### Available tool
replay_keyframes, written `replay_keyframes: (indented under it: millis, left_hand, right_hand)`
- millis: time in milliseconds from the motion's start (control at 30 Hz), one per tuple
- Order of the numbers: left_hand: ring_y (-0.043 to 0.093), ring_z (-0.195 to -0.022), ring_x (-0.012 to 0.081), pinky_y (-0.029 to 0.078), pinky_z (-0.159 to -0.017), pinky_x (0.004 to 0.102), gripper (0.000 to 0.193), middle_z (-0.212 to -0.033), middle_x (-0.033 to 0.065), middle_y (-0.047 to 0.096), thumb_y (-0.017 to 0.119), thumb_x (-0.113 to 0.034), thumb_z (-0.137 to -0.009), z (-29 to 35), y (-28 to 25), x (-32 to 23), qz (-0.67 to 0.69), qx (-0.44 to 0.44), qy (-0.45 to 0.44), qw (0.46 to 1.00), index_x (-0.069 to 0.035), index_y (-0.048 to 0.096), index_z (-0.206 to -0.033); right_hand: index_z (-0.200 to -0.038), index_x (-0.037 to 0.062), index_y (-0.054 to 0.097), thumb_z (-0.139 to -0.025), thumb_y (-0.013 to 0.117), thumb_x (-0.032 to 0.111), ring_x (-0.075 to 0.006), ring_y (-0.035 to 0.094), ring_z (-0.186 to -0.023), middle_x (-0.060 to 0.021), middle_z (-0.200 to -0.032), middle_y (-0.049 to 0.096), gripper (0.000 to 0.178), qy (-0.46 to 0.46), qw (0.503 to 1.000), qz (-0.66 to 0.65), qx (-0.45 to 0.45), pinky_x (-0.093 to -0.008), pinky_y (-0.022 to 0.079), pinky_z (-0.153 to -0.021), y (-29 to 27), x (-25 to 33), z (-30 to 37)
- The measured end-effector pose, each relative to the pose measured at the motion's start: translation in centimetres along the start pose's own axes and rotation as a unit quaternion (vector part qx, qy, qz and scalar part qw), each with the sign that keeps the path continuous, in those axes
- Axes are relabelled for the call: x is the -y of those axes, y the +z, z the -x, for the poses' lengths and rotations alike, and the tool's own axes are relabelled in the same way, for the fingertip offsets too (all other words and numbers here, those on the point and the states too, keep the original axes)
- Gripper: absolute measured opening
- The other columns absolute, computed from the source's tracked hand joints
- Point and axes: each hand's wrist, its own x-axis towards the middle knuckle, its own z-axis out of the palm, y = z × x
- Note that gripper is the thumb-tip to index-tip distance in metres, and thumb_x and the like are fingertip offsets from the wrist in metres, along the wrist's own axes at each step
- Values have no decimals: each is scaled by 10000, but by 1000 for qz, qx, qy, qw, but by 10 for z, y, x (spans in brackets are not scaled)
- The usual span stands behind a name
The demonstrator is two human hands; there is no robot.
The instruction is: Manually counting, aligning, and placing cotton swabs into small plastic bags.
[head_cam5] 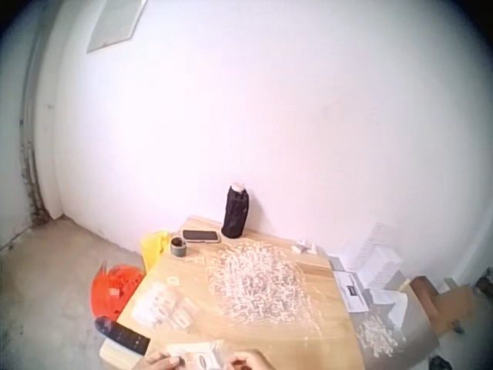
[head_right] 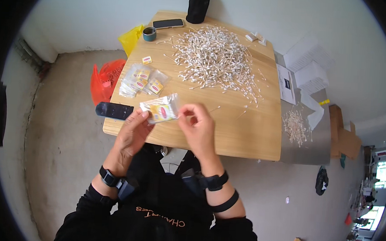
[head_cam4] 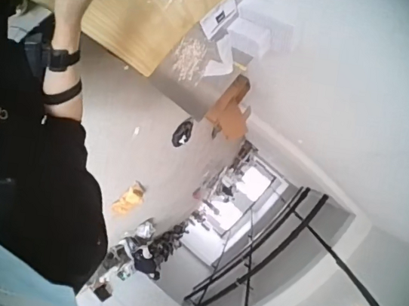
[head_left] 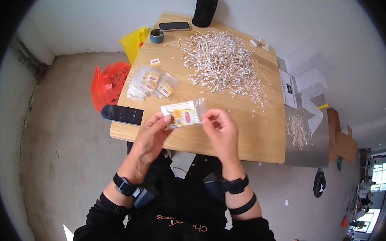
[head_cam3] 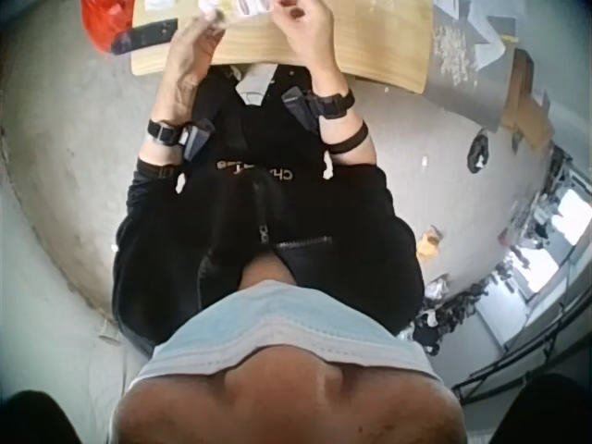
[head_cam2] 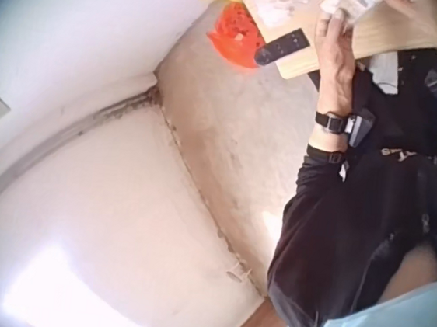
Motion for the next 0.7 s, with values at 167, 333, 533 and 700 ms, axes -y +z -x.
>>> replay_keyframes:
  millis: [167,333,533,700]
  left_hand:
    - [563,-835,107,453,-750,270,378,-1004,23,640,733,-79,-808,-1,8,1,-578,-16,301,758,-46,604,-1162]
    - [598,-637,182,475,-597,319,234,-889,91,619,747,-113,-777,-21,-15,40,-601,62,161,780,-36,659,-980]
    - [595,-655,163,482,-615,299,188,-836,93,620,737,-111,-803,-24,-35,64,-592,28,120,796,-14,657,-942]
    - [605,-691,144,491,-647,282,177,-843,80,642,714,-106,-842,-25,-47,68,-532,27,108,839,-9,663,-981]
  right_hand:
    - [-883,69,638,-796,656,24,-197,620,-752,-41,-861,623,99,-162,949,235,137,-303,482,-653,-30,1,-4]
    - [-931,78,647,-806,664,48,-232,639,-809,-67,-890,628,131,-155,933,288,151,-317,502,-694,-30,-37,11]
    - [-1060,56,636,-830,677,42,-175,652,-849,-73,-926,635,234,-30,982,162,92,-299,512,-708,-17,-82,36]
    - [-978,60,650,-824,686,31,-183,661,-805,-66,-898,630,161,-30,995,79,53,-291,510,-674,-13,-92,40]
